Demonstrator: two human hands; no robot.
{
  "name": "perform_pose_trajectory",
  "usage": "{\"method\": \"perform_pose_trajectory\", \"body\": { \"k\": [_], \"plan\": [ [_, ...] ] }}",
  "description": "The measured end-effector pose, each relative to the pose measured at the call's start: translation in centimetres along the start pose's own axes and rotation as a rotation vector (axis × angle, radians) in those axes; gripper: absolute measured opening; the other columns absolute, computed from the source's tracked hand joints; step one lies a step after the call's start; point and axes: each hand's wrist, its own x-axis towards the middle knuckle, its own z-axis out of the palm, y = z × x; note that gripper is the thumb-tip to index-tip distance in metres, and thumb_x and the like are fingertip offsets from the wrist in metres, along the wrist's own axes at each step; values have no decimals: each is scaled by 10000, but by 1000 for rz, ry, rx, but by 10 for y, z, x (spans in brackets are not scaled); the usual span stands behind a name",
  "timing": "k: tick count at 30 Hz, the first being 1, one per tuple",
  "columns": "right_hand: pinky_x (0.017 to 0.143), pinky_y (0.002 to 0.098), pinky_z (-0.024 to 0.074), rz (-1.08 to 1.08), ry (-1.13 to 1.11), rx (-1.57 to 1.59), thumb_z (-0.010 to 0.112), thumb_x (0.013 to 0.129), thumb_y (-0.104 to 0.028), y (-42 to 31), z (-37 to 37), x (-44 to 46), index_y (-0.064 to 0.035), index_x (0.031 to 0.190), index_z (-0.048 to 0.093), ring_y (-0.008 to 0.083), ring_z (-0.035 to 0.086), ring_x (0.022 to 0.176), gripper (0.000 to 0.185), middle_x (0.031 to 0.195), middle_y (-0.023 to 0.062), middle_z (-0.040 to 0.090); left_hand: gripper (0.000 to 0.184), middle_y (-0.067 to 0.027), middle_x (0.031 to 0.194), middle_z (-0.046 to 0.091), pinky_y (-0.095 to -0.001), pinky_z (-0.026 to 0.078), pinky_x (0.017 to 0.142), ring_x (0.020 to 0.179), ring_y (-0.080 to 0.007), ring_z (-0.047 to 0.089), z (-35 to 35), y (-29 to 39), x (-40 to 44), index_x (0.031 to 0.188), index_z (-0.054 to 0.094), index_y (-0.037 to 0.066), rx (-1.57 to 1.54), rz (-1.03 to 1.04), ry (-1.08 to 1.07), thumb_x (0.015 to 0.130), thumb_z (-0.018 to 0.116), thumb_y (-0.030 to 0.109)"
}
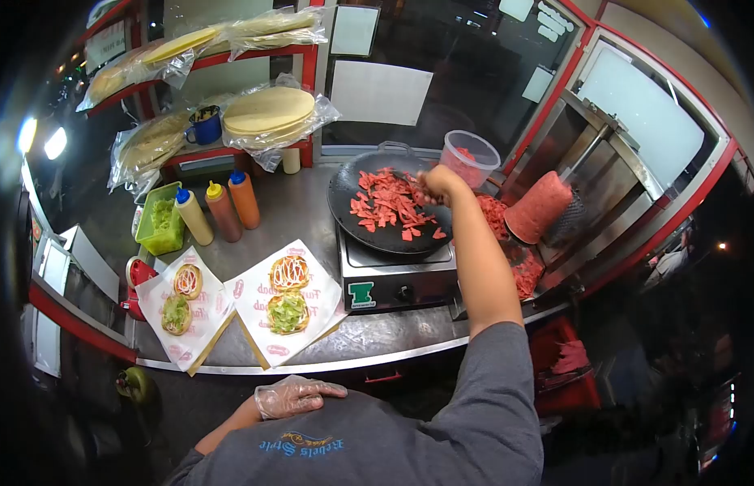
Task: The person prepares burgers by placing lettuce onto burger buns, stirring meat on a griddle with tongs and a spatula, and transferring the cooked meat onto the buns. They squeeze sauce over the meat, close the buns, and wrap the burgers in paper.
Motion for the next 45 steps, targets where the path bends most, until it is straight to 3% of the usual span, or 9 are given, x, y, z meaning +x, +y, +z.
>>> {"method": "perform_pose_trajectory", "body": {
  "k": [3,9,11,19,22,25,31,37,45],
  "plan": [
    [402,357,392,-119,30,-484,607,1041,-328,-9,-12,-13,5,753,661,181,520,427,444,637,69,626,478,-116,1473,594,-384,403,1165,1385,-270,542,-2,7,-5,1433,595,99,76,-20,35,1093,496,421],
    [428,327,387,-192,-105,16,605,1041,-371,-19,5,-1,-11,769,676,164,530,452,457,584,61,613,469,-96,1489,587,-393,408,1164,1388,-280,542,8,-11,16,1446,588,113,-15,-12,84,1090,508,407],
    [437,336,386,-162,-123,-422,617,1038,-371,-13,19,0,-23,749,671,152,531,472,455,588,51,608,489,-104,1499,579,-391,407,1166,1393,-280,539,7,-1,17,1458,570,110,77,-72,80,1083,517,420],
    [483,301,432,-192,28,-562,766,940,-428,49,-139,-36,-51,751,730,114,586,560,423,672,3,639,502,-103,1468,605,-377,387,1177,1388,-258,543,9,-19,-23,1435,590,84,-47,-125,288,1079,527,432],
    [480,305,431,-2,15,22,787,925,-396,58,-72,-22,-47,718,717,114,597,581,413,669,1,635,498,-103,1459,614,-369,388,1176,1380,-242,547,7,-16,-18,1443,588,85,-40,-118,255,1087,512,426],
    [527,322,488,-257,-69,-403,810,898,-386,29,-48,-29,-31,771,724,149,627,617,387,645,27,645,514,-93,1454,621,-361,404,1163,1364,-225,560,-6,1,-9,1450,583,90,38,-192,175,1075,540,439],
    [787,466,573,-849,515,-1006,836,805,-307,1,-41,-102,-32,1060,752,363,730,878,384,937,170,756,489,-94,1429,640,-349,426,1136,1348,-222,572,-20,11,-16,1444,589,95,53,-250,142,1069,568,407],
    [817,468,590,-335,264,-1392,873,723,-247,-51,-42,-135,-40,927,752,333,744,952,315,973,168,754,405,-77,1371,670,-352,422,1142,1324,-195,582,-22,-4,-22,1382,627,68,96,-173,157,1073,581,325],
    [738,470,602,-757,547,-1184,740,876,-325,22,37,-13,-39,998,731,376,736,888,311,1015,175,729,510,-109,1408,651,-372,436,1132,1327,-252,595,-19,15,-19,1406,615,89,139,-167,90,1060,561,459]
  ]
}}
